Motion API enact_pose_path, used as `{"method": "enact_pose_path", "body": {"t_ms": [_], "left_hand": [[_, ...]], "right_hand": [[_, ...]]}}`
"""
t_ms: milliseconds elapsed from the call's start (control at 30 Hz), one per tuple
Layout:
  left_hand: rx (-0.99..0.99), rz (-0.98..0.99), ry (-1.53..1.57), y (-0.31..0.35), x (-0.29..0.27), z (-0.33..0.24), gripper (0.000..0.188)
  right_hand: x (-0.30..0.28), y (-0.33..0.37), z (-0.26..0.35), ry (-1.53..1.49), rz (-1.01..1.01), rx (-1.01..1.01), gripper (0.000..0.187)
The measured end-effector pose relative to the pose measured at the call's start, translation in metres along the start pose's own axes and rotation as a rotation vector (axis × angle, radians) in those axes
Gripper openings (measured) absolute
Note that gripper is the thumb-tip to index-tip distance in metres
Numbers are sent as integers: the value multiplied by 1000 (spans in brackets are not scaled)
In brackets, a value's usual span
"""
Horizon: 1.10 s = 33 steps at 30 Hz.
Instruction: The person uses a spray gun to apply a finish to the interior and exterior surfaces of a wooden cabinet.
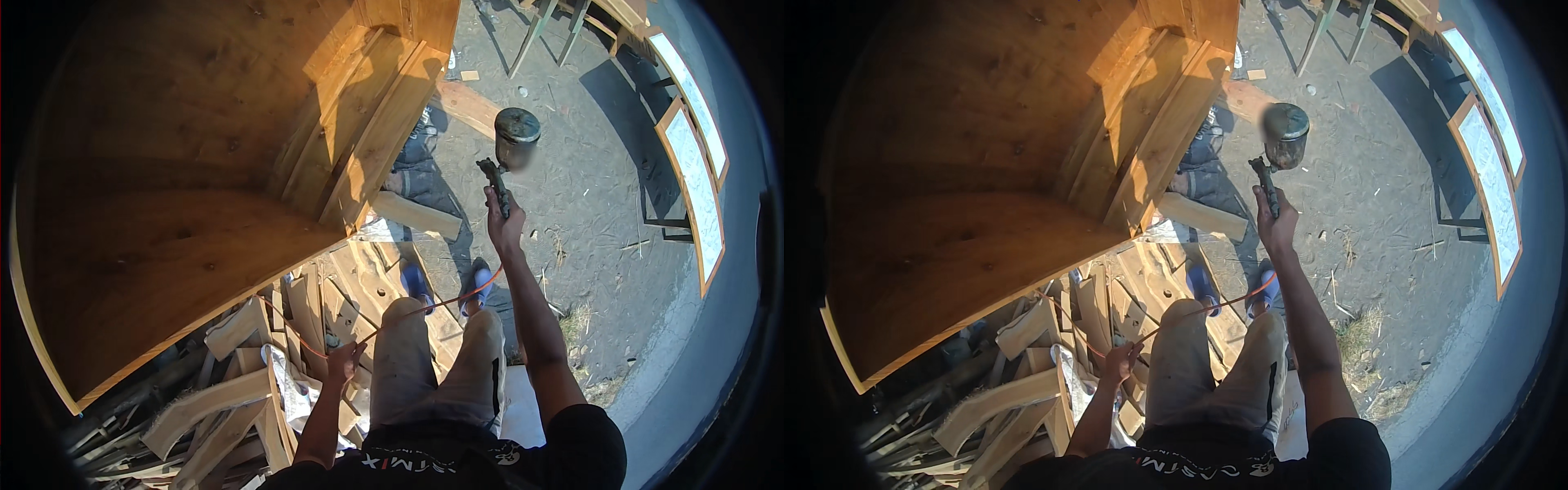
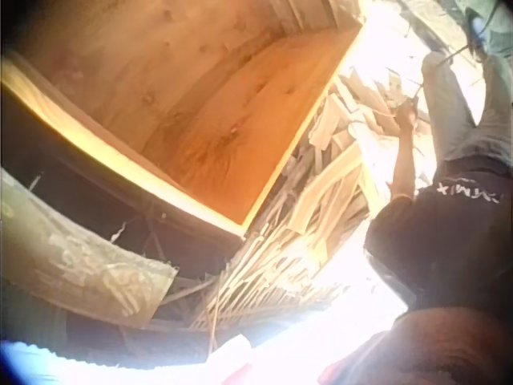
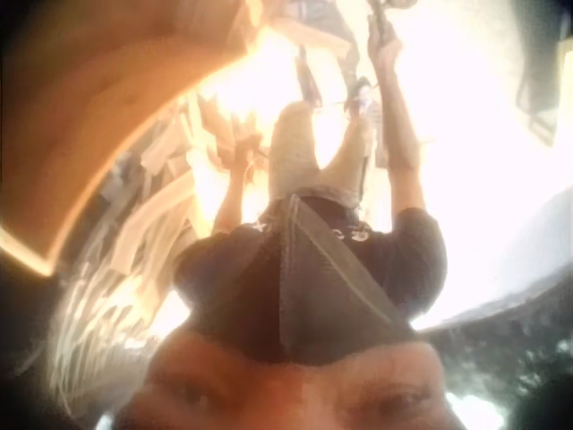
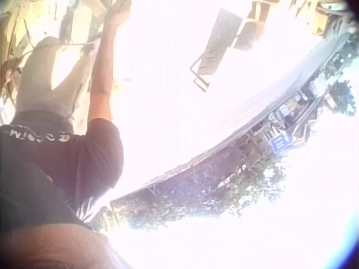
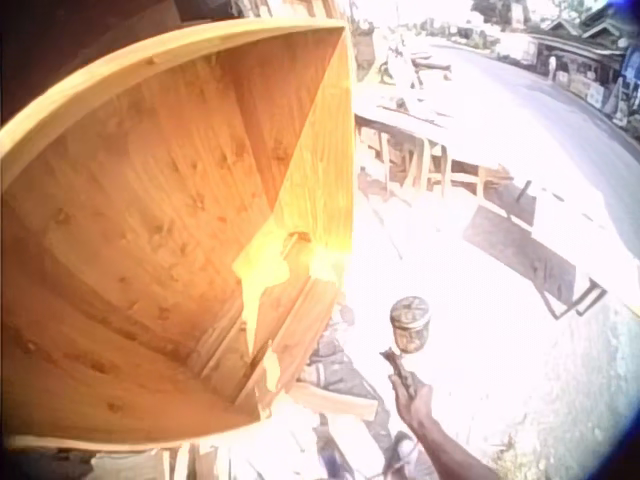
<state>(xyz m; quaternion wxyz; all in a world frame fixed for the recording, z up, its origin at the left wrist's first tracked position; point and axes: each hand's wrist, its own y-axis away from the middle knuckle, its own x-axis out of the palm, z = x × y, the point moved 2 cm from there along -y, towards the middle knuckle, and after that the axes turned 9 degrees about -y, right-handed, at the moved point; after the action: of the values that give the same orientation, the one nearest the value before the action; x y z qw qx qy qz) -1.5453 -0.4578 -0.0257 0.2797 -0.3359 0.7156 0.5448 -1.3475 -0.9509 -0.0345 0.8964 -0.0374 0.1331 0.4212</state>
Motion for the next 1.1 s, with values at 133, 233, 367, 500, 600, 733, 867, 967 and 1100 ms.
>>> {"method": "enact_pose_path", "body": {"t_ms": [133,233,367,500,600,733,867,967,1100], "left_hand": [[-66,-95,271,-29,19,-7,37],[-117,-125,234,-56,12,-16,37],[-185,-105,190,-111,2,-34,33],[-179,-152,240,-151,5,-43,33],[-260,-97,271,-164,11,-40,35],[-337,-36,156,-183,20,-42,36],[-282,-107,164,-218,22,-65,37],[-251,-131,154,-248,17,-85,25],[-217,-143,196,-286,6,-108,29]], "right_hand": [[107,-89,-18,111,108,-1,42],[191,-153,-34,139,99,-122,55],[285,-221,-58,281,137,-193,63],[337,-233,-89,279,323,-27,67],[361,-221,-108,216,471,-4,66],[377,-241,-119,294,488,-63,63],[384,-317,-117,411,410,-26,65],[388,-378,-112,469,317,-150,69],[390,-432,-107,567,198,-283,70]]}}
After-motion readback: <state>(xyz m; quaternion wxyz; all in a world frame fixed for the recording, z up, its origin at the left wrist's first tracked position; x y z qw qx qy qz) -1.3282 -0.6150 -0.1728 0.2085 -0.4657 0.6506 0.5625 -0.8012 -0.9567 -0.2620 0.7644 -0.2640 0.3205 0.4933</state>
